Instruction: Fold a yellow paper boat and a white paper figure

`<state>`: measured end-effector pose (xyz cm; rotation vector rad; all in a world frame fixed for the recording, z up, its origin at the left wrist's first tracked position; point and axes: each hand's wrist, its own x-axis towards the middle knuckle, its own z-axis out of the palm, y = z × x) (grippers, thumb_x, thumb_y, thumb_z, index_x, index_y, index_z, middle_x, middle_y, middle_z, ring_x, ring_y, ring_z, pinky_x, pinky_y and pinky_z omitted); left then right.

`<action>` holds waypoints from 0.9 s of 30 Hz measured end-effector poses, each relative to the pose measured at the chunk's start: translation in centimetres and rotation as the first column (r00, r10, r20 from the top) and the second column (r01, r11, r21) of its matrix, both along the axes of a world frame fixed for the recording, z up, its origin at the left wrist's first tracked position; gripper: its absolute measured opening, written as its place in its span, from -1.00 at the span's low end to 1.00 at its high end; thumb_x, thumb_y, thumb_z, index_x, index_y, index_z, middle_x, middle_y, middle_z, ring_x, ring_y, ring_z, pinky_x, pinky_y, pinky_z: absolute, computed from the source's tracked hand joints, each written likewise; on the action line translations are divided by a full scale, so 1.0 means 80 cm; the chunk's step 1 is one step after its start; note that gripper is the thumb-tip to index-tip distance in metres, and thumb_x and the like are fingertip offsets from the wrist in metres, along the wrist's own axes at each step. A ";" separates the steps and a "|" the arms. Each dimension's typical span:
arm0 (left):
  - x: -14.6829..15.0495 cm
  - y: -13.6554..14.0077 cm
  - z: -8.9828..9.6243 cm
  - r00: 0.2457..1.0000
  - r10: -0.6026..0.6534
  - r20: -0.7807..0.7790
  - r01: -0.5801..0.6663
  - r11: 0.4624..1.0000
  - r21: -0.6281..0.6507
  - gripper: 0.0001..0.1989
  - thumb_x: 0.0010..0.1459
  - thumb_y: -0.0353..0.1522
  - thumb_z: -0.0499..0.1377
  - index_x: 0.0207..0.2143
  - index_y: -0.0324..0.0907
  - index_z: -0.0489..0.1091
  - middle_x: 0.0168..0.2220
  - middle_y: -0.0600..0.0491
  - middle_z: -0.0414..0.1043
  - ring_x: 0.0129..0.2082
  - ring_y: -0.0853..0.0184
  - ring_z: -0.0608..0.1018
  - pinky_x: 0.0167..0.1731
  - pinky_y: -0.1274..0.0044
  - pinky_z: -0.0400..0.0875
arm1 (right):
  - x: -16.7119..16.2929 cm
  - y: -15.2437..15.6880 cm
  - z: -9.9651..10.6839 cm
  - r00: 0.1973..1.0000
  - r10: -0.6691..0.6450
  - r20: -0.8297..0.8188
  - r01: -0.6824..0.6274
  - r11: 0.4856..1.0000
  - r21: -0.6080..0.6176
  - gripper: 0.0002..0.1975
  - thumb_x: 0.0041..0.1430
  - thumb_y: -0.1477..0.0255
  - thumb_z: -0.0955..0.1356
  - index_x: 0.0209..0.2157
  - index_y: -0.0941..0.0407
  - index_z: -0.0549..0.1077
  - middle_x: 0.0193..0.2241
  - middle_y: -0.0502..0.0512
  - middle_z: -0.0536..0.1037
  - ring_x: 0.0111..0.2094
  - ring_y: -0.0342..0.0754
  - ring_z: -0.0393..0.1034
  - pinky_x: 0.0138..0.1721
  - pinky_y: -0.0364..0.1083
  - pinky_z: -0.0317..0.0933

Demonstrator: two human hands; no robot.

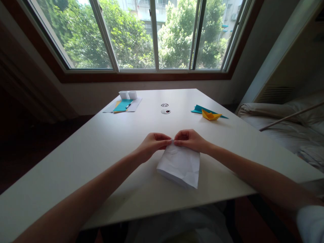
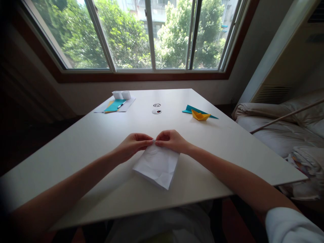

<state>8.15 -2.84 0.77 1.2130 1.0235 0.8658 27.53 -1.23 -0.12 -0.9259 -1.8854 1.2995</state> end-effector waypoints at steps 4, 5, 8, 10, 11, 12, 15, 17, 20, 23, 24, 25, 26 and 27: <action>-0.003 -0.001 0.000 0.998 -0.059 -0.032 0.057 0.997 -0.055 -0.73 -0.21 -0.32 0.35 -0.40 -0.27 0.48 -0.45 0.03 0.46 -0.46 0.42 0.46 -0.43 0.58 0.33 | 0.000 0.001 -0.001 0.998 -0.059 -0.005 0.059 0.996 0.067 -0.73 -0.13 0.27 0.42 -0.41 0.17 0.45 -0.46 0.03 0.49 -0.41 -0.14 0.34 -0.35 -0.12 0.24; -0.003 -0.001 0.001 0.996 -0.075 -0.042 0.072 0.994 -0.077 -0.73 -0.20 -0.30 0.34 -0.41 -0.27 0.48 -0.46 0.04 0.44 -0.49 0.44 0.45 -0.48 0.60 0.31 | 0.000 0.001 -0.001 0.997 -0.080 -0.013 0.081 0.994 0.067 -0.73 -0.13 0.27 0.43 -0.42 0.17 0.45 -0.45 0.03 0.49 -0.41 -0.14 0.34 -0.35 -0.12 0.24; -0.003 -0.001 0.000 0.995 -0.096 -0.037 0.092 0.990 -0.104 -0.73 -0.17 -0.27 0.33 -0.45 -0.30 0.45 -0.51 0.05 0.40 -0.55 0.47 0.41 -0.56 0.63 0.26 | 0.002 0.003 0.000 0.992 -0.121 -0.045 0.119 0.992 -0.037 -0.72 -0.10 0.24 0.41 -0.41 0.17 0.47 -0.44 0.03 0.50 -0.41 -0.15 0.34 -0.38 -0.15 0.23; -0.003 0.000 -0.002 0.997 -0.075 -0.013 0.074 0.992 -0.099 -0.73 -0.17 -0.29 0.33 -0.43 -0.30 0.45 -0.52 0.05 0.40 -0.56 0.46 0.41 -0.57 0.63 0.26 | 0.006 0.006 0.000 0.993 -0.090 -0.080 0.073 0.978 -0.197 -0.71 -0.02 0.23 0.37 -0.36 0.17 0.49 -0.39 0.07 0.51 -0.41 -0.15 0.35 -0.40 -0.17 0.23; -0.004 0.001 -0.004 0.998 -0.064 0.000 0.064 0.993 -0.103 -0.72 -0.16 -0.30 0.33 -0.39 -0.29 0.45 -0.51 0.04 0.41 -0.56 0.45 0.41 -0.58 0.63 0.26 | 0.009 0.009 0.000 0.992 -0.065 -0.113 0.031 0.959 -0.280 -0.71 0.03 0.24 0.34 -0.32 0.17 0.50 -0.36 0.08 0.51 -0.40 -0.15 0.36 -0.40 -0.18 0.24; -0.004 0.003 -0.006 0.998 -0.052 0.016 0.054 0.992 -0.114 -0.71 -0.14 -0.31 0.32 -0.33 -0.28 0.45 -0.50 0.03 0.42 -0.56 0.45 0.42 -0.59 0.64 0.26 | 0.012 0.011 0.000 0.987 -0.039 -0.153 -0.018 0.936 -0.352 -0.72 0.06 0.26 0.32 -0.28 0.16 0.50 -0.31 0.10 0.51 -0.38 -0.15 0.36 -0.39 -0.18 0.25; -0.008 0.011 -0.014 0.996 -0.003 0.095 0.019 0.984 -0.178 -0.63 -0.08 -0.36 0.28 -0.15 -0.22 0.40 -0.43 0.01 0.46 -0.56 0.43 0.45 -0.62 0.64 0.27 | 0.021 0.018 -0.003 0.970 -0.017 -0.241 -0.103 0.874 -0.474 -0.74 0.09 0.31 0.30 -0.20 0.12 0.46 -0.21 0.09 0.48 -0.34 -0.16 0.37 -0.37 -0.19 0.27; -0.011 0.016 -0.018 0.986 0.049 0.162 -0.012 0.975 -0.220 -0.59 -0.06 -0.42 0.26 -0.10 -0.22 0.36 -0.39 -0.01 0.47 -0.53 0.40 0.48 -0.59 0.62 0.33 | 0.025 0.021 -0.005 0.969 -0.046 -0.241 -0.081 0.866 -0.494 -0.72 0.13 0.26 0.26 -0.19 0.11 0.43 -0.17 0.10 0.46 -0.34 -0.14 0.37 -0.37 -0.17 0.29; -0.014 0.022 -0.021 0.968 0.106 0.226 -0.045 0.964 -0.261 -0.62 -0.07 -0.51 0.23 -0.13 -0.26 0.34 -0.39 -0.01 0.46 -0.48 0.34 0.52 -0.50 0.57 0.41 | 0.025 0.022 -0.005 0.972 -0.138 -0.191 0.062 0.933 -0.355 -0.63 0.17 0.14 0.17 -0.19 0.09 0.39 -0.13 0.12 0.43 -0.25 -0.08 0.35 -0.31 -0.11 0.30; -0.013 0.024 -0.019 0.962 0.178 0.210 -0.117 0.955 -0.271 -0.73 -0.02 -0.55 0.18 -0.20 -0.27 0.32 -0.44 0.01 0.43 -0.52 0.38 0.51 -0.52 0.59 0.43 | 0.025 0.019 -0.002 0.957 -0.273 -0.094 0.276 0.961 0.023 -0.65 0.17 0.16 0.19 -0.16 0.07 0.38 -0.15 0.10 0.43 -0.16 -0.06 0.31 -0.23 -0.09 0.25; -0.013 0.024 -0.018 0.959 0.208 0.193 -0.153 0.951 -0.267 -0.76 -0.01 -0.55 0.17 -0.22 -0.26 0.31 -0.45 0.02 0.42 -0.54 0.41 0.50 -0.54 0.61 0.42 | 0.025 0.017 -0.001 0.941 -0.332 -0.068 0.339 0.925 0.173 -0.68 0.15 0.19 0.21 -0.17 0.07 0.39 -0.17 0.10 0.43 -0.16 -0.06 0.31 -0.23 -0.09 0.23; -0.012 0.024 -0.017 0.955 0.236 0.177 -0.187 0.948 -0.258 -0.78 0.00 -0.55 0.16 -0.24 -0.24 0.29 -0.46 0.04 0.41 -0.56 0.43 0.49 -0.55 0.62 0.41 | 0.026 0.015 0.001 0.922 -0.385 -0.051 0.381 0.871 0.311 -0.71 0.14 0.23 0.24 -0.20 0.09 0.41 -0.20 0.10 0.44 -0.19 -0.06 0.31 -0.24 -0.10 0.23; -0.012 0.024 -0.016 0.952 0.256 0.167 -0.211 0.947 -0.244 -0.78 0.01 -0.54 0.16 -0.25 -0.23 0.28 -0.47 0.05 0.41 -0.57 0.44 0.49 -0.56 0.63 0.41 | 0.027 0.012 0.003 0.905 -0.424 -0.042 0.399 0.810 0.430 -0.74 0.12 0.26 0.26 -0.23 0.10 0.43 -0.24 0.10 0.44 -0.23 -0.07 0.31 -0.28 -0.11 0.22; -0.012 0.024 -0.016 0.950 0.265 0.165 -0.225 0.948 -0.226 -0.78 0.01 -0.54 0.16 -0.26 -0.21 0.26 -0.46 0.06 0.41 -0.57 0.45 0.49 -0.56 0.64 0.40 | 0.027 0.010 0.006 0.895 -0.445 -0.031 0.394 0.756 0.522 -0.77 0.10 0.30 0.27 -0.27 0.11 0.45 -0.30 0.09 0.45 -0.29 -0.09 0.32 -0.33 -0.12 0.21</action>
